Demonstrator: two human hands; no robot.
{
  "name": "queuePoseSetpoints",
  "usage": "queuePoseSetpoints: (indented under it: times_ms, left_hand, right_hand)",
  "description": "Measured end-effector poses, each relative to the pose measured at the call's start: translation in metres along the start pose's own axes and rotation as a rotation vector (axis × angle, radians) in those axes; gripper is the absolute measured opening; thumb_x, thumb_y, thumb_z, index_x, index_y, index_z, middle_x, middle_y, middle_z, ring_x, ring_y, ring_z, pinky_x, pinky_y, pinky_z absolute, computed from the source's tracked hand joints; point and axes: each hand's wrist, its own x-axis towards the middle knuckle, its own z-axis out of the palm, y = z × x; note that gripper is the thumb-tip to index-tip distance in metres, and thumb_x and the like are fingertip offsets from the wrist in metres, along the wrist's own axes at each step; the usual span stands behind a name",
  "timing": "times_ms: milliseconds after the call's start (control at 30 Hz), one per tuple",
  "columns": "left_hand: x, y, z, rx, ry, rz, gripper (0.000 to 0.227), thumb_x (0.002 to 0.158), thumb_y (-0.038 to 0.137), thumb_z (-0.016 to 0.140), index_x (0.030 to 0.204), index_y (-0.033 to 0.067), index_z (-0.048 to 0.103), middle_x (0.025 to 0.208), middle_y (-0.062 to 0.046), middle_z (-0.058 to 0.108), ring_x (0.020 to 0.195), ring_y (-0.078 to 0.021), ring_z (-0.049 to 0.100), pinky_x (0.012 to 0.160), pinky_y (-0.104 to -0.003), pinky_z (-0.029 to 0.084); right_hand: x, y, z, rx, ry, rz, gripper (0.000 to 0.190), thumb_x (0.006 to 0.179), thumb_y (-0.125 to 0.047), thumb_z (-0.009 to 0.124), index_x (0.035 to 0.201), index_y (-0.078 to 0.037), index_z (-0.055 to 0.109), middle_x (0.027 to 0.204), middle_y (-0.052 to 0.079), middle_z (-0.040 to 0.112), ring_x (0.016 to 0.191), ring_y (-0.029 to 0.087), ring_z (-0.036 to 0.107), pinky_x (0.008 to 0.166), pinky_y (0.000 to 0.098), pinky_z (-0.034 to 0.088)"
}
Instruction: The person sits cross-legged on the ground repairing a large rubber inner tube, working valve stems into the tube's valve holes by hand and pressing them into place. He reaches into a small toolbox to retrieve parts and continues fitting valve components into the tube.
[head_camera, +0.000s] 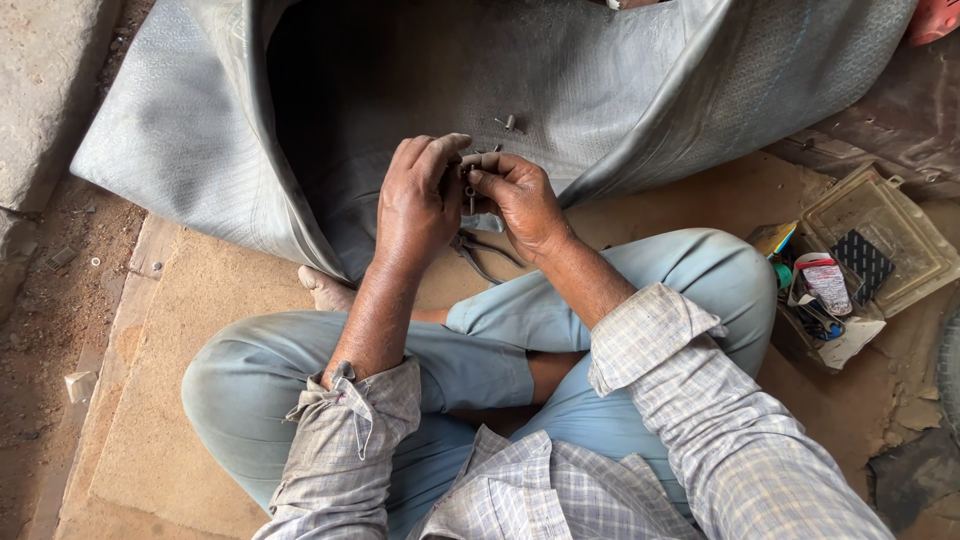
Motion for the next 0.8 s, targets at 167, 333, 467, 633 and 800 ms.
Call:
queuePoseSetpoints:
  times_ms: [167, 333, 467, 633, 800]
  left_hand:
    - [0.0, 0.001, -0.001, -0.012, -0.028, -0.021, 0.035, 0.09, -0.002, 0.071, 0.123, 0.0073, 0.067, 0.104, -0.008, 0.066, 0.1, -0.0253, 0.066, 0.085, -0.038, 0.058]
    - [-0.002, 0.004, -0.002, 0.071, -0.043, 0.085, 0.039, 0.087, -0.005, 0.071, 0.124, 0.0071, 0.067, 0.106, -0.008, 0.067, 0.102, -0.0266, 0.065, 0.087, -0.04, 0.058]
    - [-0.003, 0.001, 0.0, 0.114, -0.025, 0.092, 0.042, 0.084, -0.002, 0.073, 0.125, 0.0056, 0.067, 0.112, -0.011, 0.068, 0.108, -0.029, 0.065, 0.09, -0.04, 0.058]
    - [-0.004, -0.008, 0.004, 0.022, -0.035, -0.135, 0.042, 0.085, 0.0, 0.069, 0.126, 0.0024, 0.066, 0.119, -0.014, 0.067, 0.11, -0.028, 0.068, 0.095, -0.039, 0.057]
    - [-0.01, -0.048, 0.025, -0.398, -0.191, -0.471, 0.048, 0.087, -0.005, 0.057, 0.133, 0.0034, 0.064, 0.123, -0.013, 0.072, 0.104, -0.0188, 0.074, 0.091, -0.033, 0.061]
  right_hand:
    - [-0.001, 0.0, 0.001, -0.034, 0.011, -0.004, 0.015, 0.103, -0.011, 0.062, 0.112, -0.001, 0.069, 0.104, 0.01, 0.073, 0.095, 0.017, 0.073, 0.081, 0.0341, 0.064]
    - [0.001, 0.004, -0.003, -0.009, -0.005, -0.02, 0.013, 0.105, -0.01, 0.062, 0.111, -0.001, 0.068, 0.101, 0.011, 0.072, 0.092, 0.018, 0.072, 0.081, 0.0342, 0.064]
    - [0.0, 0.003, -0.001, -0.014, -0.006, -0.022, 0.015, 0.104, -0.01, 0.062, 0.112, 0.0, 0.068, 0.1, 0.01, 0.073, 0.091, 0.017, 0.073, 0.081, 0.0343, 0.064]
    - [-0.002, -0.003, 0.003, -0.019, 0.021, 0.003, 0.018, 0.103, -0.009, 0.06, 0.117, 0.0, 0.068, 0.103, 0.008, 0.074, 0.091, 0.015, 0.073, 0.081, 0.0338, 0.064]
    - [-0.001, 0.003, -0.001, -0.108, -0.014, -0.077, 0.02, 0.103, -0.006, 0.06, 0.12, 0.001, 0.068, 0.102, 0.01, 0.074, 0.091, 0.015, 0.073, 0.081, 0.0306, 0.063]
